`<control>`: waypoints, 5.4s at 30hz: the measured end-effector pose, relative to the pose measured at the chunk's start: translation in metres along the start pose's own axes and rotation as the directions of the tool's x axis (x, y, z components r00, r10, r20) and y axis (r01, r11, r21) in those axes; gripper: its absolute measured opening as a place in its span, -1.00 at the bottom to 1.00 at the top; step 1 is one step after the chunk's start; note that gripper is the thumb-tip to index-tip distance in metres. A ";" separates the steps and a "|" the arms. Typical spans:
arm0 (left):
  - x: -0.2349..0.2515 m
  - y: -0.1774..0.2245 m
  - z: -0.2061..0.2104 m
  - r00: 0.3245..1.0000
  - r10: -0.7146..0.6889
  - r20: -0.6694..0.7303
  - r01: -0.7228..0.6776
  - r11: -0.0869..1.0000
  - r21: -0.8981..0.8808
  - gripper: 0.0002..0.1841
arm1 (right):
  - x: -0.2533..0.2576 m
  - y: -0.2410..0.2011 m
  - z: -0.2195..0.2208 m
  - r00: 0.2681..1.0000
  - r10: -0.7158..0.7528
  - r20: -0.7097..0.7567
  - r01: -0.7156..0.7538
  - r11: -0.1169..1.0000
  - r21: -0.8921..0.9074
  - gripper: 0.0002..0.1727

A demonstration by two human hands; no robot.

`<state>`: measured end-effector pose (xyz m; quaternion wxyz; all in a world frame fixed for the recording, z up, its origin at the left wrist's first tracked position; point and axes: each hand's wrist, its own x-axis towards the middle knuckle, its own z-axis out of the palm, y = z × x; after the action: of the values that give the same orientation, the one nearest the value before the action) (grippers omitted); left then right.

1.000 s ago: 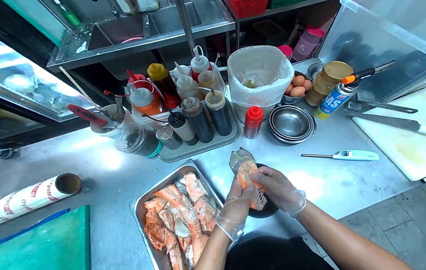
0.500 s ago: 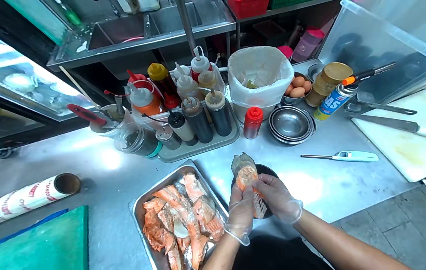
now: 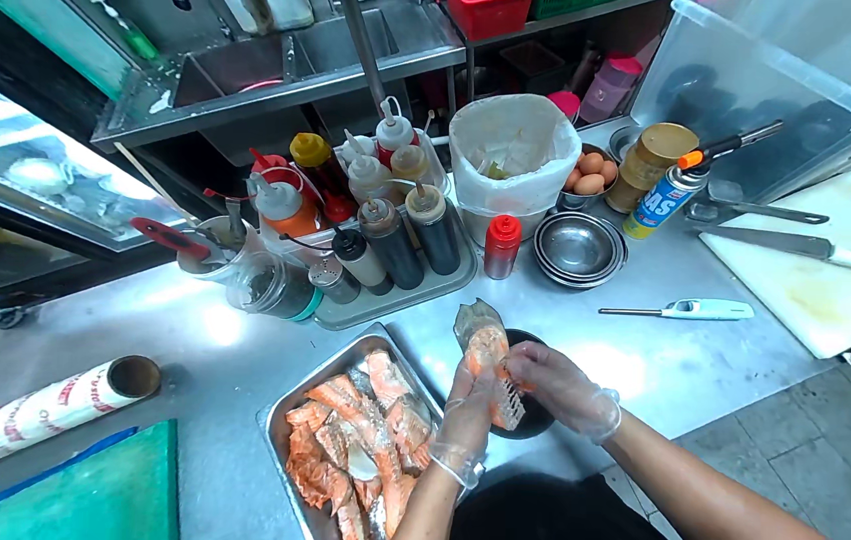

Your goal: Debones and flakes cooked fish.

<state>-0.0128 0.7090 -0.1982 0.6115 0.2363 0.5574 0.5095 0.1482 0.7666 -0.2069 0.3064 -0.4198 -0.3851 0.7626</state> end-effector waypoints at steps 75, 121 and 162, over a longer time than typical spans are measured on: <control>-0.002 0.013 -0.024 0.985 -0.040 -0.168 -0.068 0.805 -0.590 -0.63 | -0.018 -0.003 0.020 0.999 0.045 0.029 -0.033 0.947 -0.320 -0.44; 0.004 0.011 -0.004 0.999 -0.048 -0.009 0.049 0.990 0.133 -0.78 | -0.008 -0.019 0.012 0.995 -0.012 -0.101 0.009 0.999 -0.032 -0.80; -0.003 0.010 -0.004 0.997 -0.001 0.077 -0.029 0.921 0.390 -0.67 | 0.002 0.005 0.011 0.987 -0.091 -0.132 0.094 0.995 0.017 -0.81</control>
<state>-0.0194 0.7088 -0.1890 0.5690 0.3764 0.6226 0.3833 0.1371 0.7619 -0.2078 0.3709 -0.4473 -0.3743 0.7227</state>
